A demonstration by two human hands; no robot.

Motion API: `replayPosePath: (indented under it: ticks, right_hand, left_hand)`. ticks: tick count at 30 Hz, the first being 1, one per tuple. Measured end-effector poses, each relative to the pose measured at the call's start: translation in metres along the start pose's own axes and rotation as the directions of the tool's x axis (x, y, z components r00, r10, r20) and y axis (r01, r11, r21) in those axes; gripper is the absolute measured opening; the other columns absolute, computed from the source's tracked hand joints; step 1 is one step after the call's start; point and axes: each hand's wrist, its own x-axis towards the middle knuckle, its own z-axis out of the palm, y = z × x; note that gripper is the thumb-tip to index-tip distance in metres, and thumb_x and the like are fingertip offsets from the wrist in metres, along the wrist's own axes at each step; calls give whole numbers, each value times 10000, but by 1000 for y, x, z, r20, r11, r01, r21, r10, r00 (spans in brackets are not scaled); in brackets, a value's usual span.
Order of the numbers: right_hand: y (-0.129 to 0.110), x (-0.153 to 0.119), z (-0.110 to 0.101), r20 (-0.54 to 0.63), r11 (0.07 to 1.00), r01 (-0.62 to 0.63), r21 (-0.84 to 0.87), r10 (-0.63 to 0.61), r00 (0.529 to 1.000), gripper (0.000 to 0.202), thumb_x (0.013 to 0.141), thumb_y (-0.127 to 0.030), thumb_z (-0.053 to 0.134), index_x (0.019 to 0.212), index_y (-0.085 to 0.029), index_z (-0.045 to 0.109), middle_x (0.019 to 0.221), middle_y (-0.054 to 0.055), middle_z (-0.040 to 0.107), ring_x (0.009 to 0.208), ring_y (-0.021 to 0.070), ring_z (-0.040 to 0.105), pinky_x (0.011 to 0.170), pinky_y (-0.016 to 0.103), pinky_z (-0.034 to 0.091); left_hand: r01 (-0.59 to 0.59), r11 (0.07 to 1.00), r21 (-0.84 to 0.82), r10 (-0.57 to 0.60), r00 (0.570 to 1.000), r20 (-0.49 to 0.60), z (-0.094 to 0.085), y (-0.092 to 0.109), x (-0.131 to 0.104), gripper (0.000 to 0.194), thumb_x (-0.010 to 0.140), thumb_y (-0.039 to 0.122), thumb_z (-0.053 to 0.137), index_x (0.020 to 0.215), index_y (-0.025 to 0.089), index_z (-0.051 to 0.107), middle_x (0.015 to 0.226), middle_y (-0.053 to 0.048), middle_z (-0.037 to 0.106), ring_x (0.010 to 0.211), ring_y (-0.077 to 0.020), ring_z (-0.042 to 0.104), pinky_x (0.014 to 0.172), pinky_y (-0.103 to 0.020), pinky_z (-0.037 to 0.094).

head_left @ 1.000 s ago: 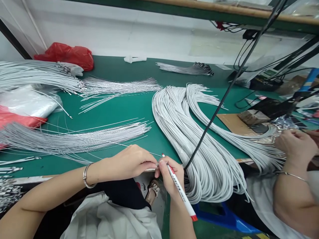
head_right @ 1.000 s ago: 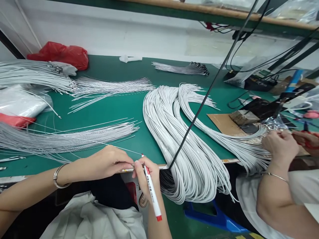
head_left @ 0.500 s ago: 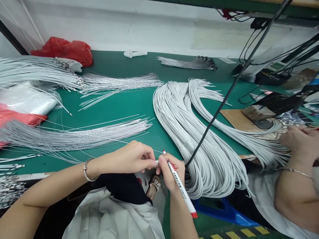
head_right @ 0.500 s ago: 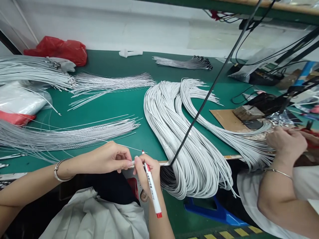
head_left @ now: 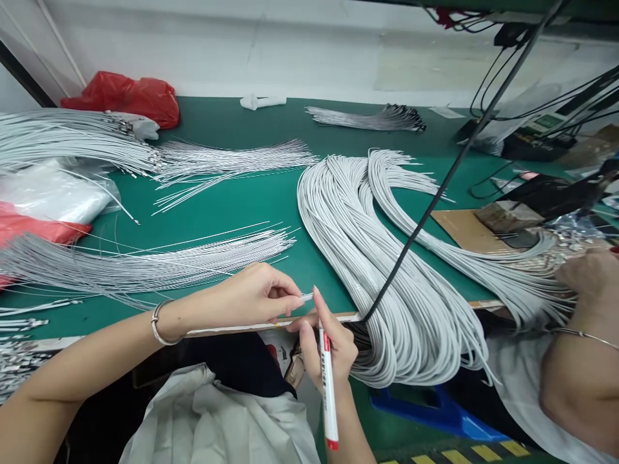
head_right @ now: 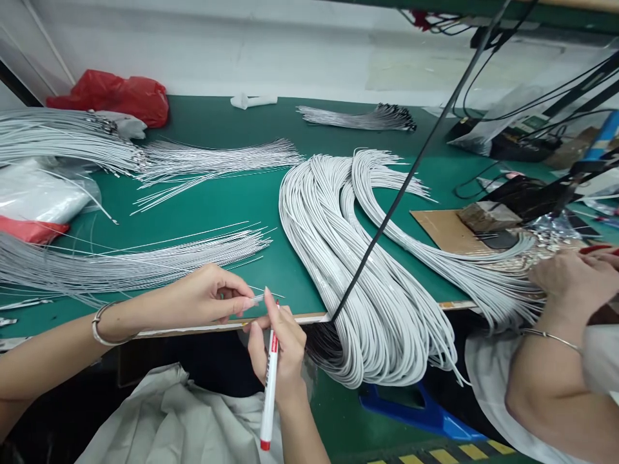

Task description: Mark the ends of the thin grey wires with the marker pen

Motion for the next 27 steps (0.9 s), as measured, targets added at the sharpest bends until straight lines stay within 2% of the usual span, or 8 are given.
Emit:
replayPosePath:
  ticks: [10,14,16,19,20,22,24,27]
  right_hand:
    - [2,-1,5,21,996,47,-81,-45,999,704,840,-100,553,1479,-242,296,674,-17,667,600,166,596,632,339,495]
    - [3,-4,10,11,998,-52,-44,53,999,610,861,-134,541,1436,-237,368,806,9,732,713,186,680,773,371,523]
    - [4,-3,8,-2,989,-147,28,147,989,456,878,-186,539,1329,-220,482,816,15,738,736,188,696,796,362,525]
    - [4,5,0,39,962,-242,130,239,970,94,886,-269,543,914,-211,612,591,-31,646,509,135,602,552,260,485]
    - [4,8,-3,78,958,-249,142,240,968,136,888,-276,540,778,-211,586,534,-43,600,449,115,544,485,237,436]
    - [2,13,-7,163,963,-234,134,212,964,265,894,-262,532,635,-205,529,496,-45,556,419,92,477,458,224,382]
    - [0,17,-9,196,971,-200,134,172,965,315,898,-239,523,585,-199,510,496,-40,542,441,88,470,492,227,384]
    - [-2,17,-7,164,962,-213,171,185,969,329,895,-251,528,571,-200,507,476,-43,509,432,88,448,483,236,370]
  left_hand:
    - [-13,988,153,26,996,-86,4,-1,3,373,933,379,450,817,112,683,549,38,409,504,-68,262,442,-200,196]
    - [-29,980,196,46,995,-85,1,-2,3,386,946,369,429,813,113,685,554,35,435,500,-71,273,454,-214,198]
    - [-67,976,206,82,994,-69,0,-2,2,366,952,349,431,836,119,691,577,30,481,504,-71,308,466,-212,222]
    - [-131,956,264,137,991,-4,0,-1,-1,316,955,289,445,839,130,692,628,12,569,535,-79,424,509,-209,280]
    - [-148,943,298,148,989,22,1,0,-2,295,953,258,451,827,134,688,650,4,595,563,-87,470,535,-208,303]
    - [-162,914,372,149,987,65,2,1,-4,260,947,198,462,807,142,675,707,-12,639,643,-109,547,596,-209,337]
    - [-145,900,412,122,989,83,4,3,-6,238,942,170,470,823,154,676,743,-17,661,692,-122,580,630,-213,349]
    - [-87,927,366,63,995,77,3,6,-8,230,947,229,495,859,161,697,702,-4,650,651,-111,565,590,-213,334]
